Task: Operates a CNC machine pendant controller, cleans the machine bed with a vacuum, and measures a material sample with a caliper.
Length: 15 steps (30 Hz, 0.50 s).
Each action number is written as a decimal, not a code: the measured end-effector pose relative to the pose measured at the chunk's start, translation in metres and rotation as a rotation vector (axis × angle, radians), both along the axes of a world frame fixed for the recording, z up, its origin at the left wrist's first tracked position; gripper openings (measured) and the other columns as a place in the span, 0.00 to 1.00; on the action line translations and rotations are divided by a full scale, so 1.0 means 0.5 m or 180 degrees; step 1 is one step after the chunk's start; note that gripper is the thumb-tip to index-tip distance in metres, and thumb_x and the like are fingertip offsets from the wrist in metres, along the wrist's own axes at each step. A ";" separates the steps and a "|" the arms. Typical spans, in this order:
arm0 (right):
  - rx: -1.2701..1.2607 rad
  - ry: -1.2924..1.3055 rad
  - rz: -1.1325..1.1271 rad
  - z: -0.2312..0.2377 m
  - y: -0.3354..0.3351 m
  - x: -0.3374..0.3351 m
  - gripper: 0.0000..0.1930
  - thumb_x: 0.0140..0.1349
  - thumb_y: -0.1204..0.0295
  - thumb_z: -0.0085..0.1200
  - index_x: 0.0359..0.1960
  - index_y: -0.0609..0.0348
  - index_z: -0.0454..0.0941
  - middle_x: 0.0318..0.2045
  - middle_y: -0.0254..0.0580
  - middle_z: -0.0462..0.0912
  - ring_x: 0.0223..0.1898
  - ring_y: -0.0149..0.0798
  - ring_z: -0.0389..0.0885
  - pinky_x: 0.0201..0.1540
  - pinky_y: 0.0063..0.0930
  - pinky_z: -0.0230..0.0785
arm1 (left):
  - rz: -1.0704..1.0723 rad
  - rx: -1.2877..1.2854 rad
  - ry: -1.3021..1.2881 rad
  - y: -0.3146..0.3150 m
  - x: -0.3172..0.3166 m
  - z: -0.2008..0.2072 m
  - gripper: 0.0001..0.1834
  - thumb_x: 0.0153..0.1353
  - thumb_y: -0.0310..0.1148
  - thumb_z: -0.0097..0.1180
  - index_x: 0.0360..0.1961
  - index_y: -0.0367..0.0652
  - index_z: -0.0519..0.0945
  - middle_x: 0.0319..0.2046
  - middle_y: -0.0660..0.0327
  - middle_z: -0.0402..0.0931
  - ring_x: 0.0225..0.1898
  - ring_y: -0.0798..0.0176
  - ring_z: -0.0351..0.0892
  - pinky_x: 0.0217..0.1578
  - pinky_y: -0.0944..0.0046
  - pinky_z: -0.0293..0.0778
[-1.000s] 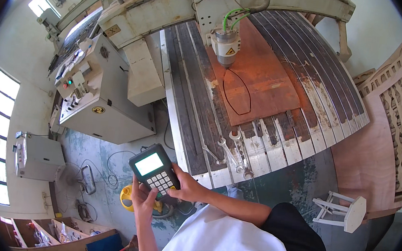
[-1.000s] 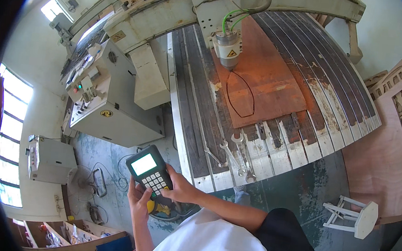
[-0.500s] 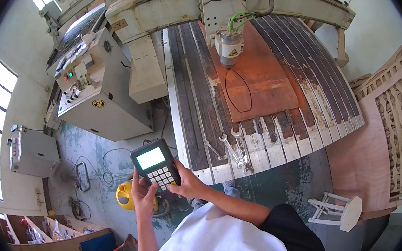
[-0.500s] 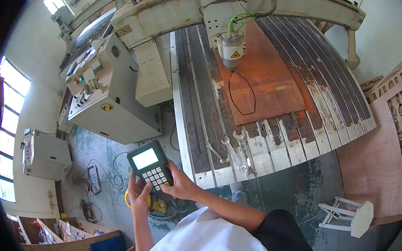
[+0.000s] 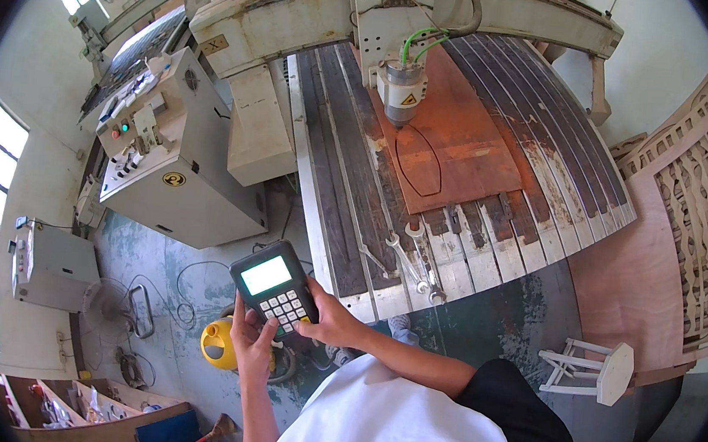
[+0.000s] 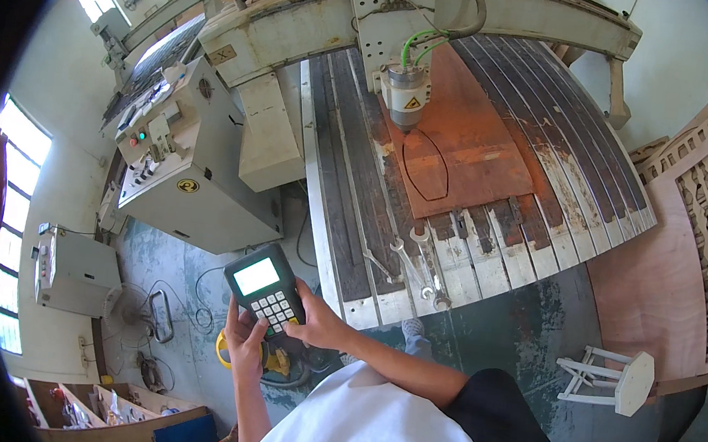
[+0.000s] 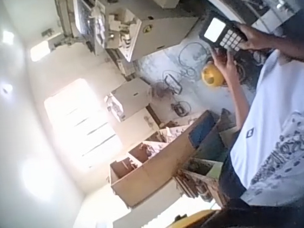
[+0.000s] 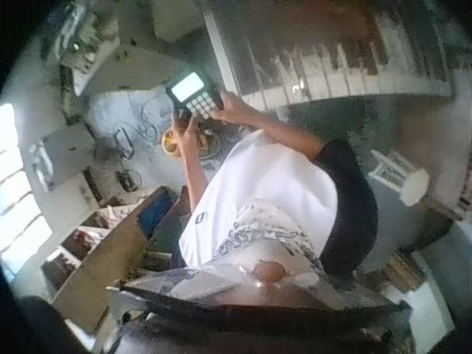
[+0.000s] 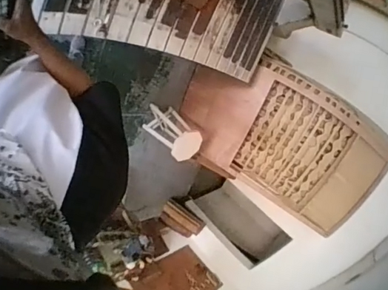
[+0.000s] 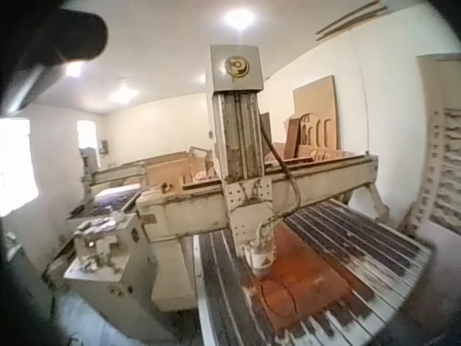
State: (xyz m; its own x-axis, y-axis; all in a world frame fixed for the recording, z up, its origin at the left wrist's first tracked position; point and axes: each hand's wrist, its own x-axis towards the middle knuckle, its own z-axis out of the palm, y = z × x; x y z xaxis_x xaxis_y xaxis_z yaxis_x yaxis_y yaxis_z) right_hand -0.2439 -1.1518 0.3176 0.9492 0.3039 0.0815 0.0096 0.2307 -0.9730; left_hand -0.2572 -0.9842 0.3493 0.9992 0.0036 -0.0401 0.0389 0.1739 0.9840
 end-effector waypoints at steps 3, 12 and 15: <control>-0.0072 -0.0094 -0.0053 -0.001 0.003 -0.001 0.43 0.48 0.74 0.56 0.65 0.68 0.46 0.49 0.49 0.70 0.50 0.36 0.70 0.53 0.28 0.65 | -0.0052 -0.0030 0.0092 0.005 -0.001 0.000 0.41 0.54 0.17 0.56 0.67 0.36 0.50 0.45 0.53 0.74 0.46 0.63 0.75 0.48 0.65 0.71; -0.0119 -0.0126 0.0003 0.005 0.007 -0.002 0.42 0.49 0.75 0.56 0.65 0.67 0.46 0.48 0.48 0.70 0.47 0.35 0.72 0.47 0.27 0.69 | -0.0042 -0.0155 0.0065 0.010 -0.004 -0.002 0.41 0.54 0.18 0.57 0.67 0.37 0.50 0.44 0.54 0.75 0.45 0.64 0.75 0.47 0.66 0.71; -0.0150 -0.0245 -0.0063 -0.013 0.013 0.000 0.41 0.49 0.75 0.56 0.64 0.67 0.46 0.48 0.47 0.70 0.46 0.35 0.72 0.47 0.26 0.70 | -0.0023 -0.0130 0.0038 0.012 -0.003 -0.007 0.41 0.54 0.18 0.57 0.67 0.37 0.50 0.44 0.54 0.75 0.45 0.64 0.75 0.46 0.66 0.72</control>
